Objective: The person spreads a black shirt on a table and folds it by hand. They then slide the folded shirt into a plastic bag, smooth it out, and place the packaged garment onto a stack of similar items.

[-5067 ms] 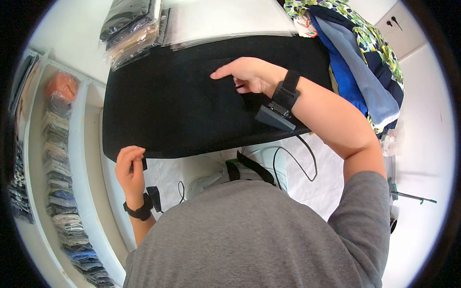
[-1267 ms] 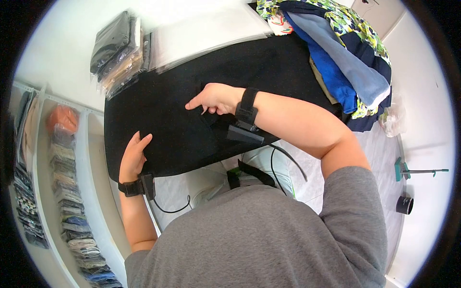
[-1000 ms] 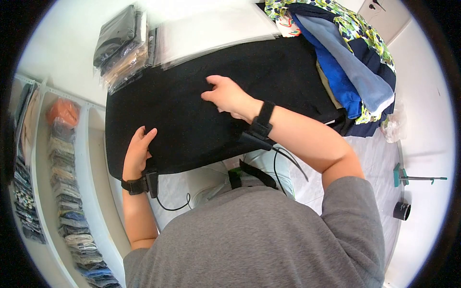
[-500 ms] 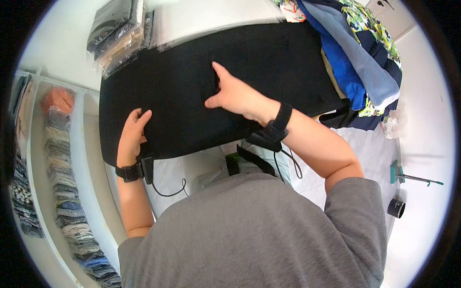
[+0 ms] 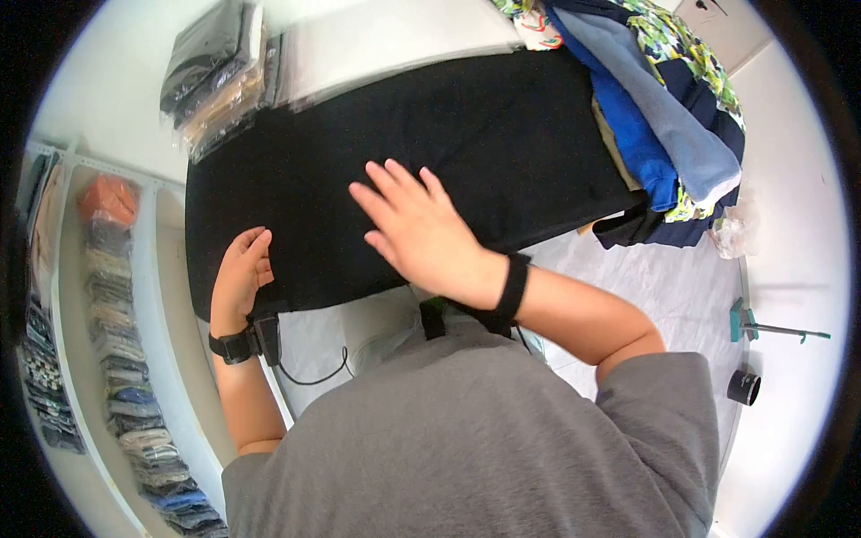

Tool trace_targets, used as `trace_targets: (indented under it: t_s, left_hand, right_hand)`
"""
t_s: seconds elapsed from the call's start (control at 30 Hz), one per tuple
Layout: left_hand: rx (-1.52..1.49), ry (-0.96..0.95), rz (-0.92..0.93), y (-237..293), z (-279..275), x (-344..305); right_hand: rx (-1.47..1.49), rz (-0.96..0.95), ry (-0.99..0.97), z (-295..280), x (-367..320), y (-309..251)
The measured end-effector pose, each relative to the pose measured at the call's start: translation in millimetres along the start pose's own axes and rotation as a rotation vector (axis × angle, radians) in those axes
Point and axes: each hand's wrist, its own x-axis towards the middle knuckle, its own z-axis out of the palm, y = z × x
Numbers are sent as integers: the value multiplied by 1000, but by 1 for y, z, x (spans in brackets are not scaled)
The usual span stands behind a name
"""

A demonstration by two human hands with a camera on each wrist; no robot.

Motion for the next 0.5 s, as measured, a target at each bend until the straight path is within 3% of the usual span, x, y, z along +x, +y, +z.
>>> trace_targets:
  t_s: [0.1,0.2,0.33,0.47,0.5]
  left_hand:
    - [-231,-117,-64,7,2,5]
    - [-374,-144,41,9,13,16]
    - [-544,-207,19,37,29,12]
    - [-443,-133,145,114,72,-33]
    - [-515,-193,192,130,85,-34]
  right_hand:
    - [-64,75,-22,31,-7,9]
    - [-49,102,-2,37,-10,12]
    - [4,107,30,38,-12,16]
    - [217,167,82,36,-12,25]
    - [444,208,112,35,-12,29]
